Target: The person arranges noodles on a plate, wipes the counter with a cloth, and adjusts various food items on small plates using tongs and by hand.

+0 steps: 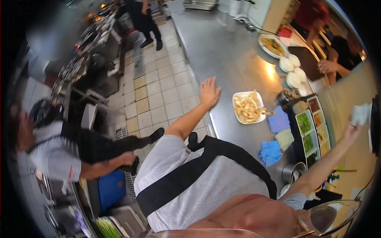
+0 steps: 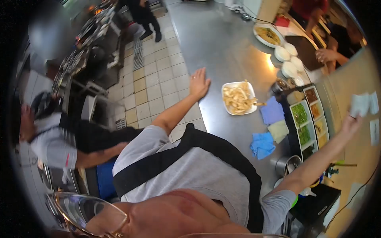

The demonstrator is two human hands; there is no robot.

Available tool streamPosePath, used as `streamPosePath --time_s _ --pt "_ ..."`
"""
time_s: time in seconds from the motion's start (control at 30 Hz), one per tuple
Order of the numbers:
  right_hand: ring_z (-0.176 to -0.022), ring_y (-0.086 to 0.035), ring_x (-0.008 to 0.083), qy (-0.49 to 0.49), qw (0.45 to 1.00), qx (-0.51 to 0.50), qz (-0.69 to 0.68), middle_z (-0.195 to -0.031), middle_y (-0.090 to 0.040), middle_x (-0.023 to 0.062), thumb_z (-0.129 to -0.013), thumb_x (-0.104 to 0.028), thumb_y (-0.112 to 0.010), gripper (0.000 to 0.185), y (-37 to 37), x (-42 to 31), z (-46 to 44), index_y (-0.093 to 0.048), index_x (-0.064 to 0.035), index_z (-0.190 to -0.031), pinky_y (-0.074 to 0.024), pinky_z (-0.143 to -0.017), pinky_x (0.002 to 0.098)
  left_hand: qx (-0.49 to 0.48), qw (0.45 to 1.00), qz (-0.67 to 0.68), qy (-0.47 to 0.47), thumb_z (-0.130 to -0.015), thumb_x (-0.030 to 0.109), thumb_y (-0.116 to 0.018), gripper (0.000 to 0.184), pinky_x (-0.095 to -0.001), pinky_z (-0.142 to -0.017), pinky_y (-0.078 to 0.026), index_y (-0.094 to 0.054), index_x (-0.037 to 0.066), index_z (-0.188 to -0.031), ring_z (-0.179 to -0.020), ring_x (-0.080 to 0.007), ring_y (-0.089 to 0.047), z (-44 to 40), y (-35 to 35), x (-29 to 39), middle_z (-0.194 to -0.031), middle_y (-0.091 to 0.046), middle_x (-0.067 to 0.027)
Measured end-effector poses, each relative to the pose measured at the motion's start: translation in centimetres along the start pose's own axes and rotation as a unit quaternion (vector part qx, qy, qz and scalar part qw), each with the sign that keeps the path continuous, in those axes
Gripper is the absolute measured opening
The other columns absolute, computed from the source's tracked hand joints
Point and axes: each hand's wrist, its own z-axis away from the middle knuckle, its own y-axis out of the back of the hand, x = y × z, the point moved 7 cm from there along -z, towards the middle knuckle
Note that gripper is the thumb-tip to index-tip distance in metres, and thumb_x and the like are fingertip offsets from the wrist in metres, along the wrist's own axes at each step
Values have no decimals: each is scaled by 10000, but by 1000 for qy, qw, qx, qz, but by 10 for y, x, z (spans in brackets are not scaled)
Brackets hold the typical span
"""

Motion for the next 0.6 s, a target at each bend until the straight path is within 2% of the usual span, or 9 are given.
streamPosePath --time_s 0.03,0.1,0.13,0.2,0.27,0.3,0.4,0.53,0.6 --pt "-1093 -514 267 11 989 125 84 -1216 -521 141 -875 -60 -487 319 -60 86 33 -482 -16 -1191 -428 -922 388 -2 999 31 15 -874 386 -495 605 -456 -1061 -223 -354 42 -1352 -1266 -310 -357 5 2 -4 -1336 -424 -178" --pt "-989 -534 178 -79 954 50 286 -1095 -556 88 -868 -82 -520 259 -126 237 87 -523 -45 -1124 -438 -843 322 -11 994 100 40 -892 375 -502 564 -419 -1034 -291 -394 31 -1326 -1235 -278 -404 19 5 -8 -1295 -477 -159" --pt "-963 -532 162 -98 927 3 362 -1056 -559 74 -859 -77 -543 273 -195 302 132 -524 -31 -1128 -438 -831 306 -59 965 248 61 -901 372 -499 540 -403 -1014 -317 -417 30 -1311 -1208 -255 -432 27 7 -6 -1272 -499 -144" --pt "-911 -527 128 -121 893 -99 421 -976 -566 45 -842 -68 -589 307 -288 391 205 -525 -2 -1135 -438 -808 274 -144 835 523 91 -921 368 -494 496 -370 -974 -368 -463 28 -1280 -1154 -208 -486 46 29 18 -1225 -542 -113" --pt "-881 -549 106 -211 895 -160 358 -972 -591 48 -841 -38 -589 297 -339 455 264 -530 9 -1128 -455 -763 249 -171 729 646 151 -926 364 -502 458 -311 -919 -400 -514 18 -1225 -1116 -153 -497 74 53 26 -1180 -563 -73" --pt "-855 -559 107 -190 890 -191 367 -971 -597 56 -841 -34 -583 298 -348 475 282 -529 1 -1132 -466 -728 252 -182 668 699 179 -928 363 -507 442 -281 -892 -416 -539 13 -1197 -1097 -126 -503 87 65 28 -1157 -573 -52" --pt "-825 -575 114 -235 861 -232 388 -985 -600 73 -833 -32 -584 306 -365 512 329 -530 -14 -1133 -479 -691 263 -150 649 701 256 -904 268 -575 311 -240 -734 -464 -618 18 -1083 -838 -85 -584 112 87 9 -957 -646 -20" --pt "-856 -584 152 -228 859 -184 420 -1040 -588 108 -806 -44 -615 334 -404 504 353 -531 -21 -1129 -468 -746 291 -111 695 659 263 -899 212 -577 258 -250 -694 -480 -639 -6 -1022 -770 -89 -590 121 102 -27 -888 -656 -38" --pt "-909 -576 232 -43 831 -208 514 -1064 -573 125 -780 -32 -627 274 -429 491 348 -588 -33 -1051 -458 -791 348 -103 718 640 252 -902 200 -566 255 -255 -691 -483 -640 -19 -1011 -759 -93 -593 114 111 -47 -875 -659 -42"
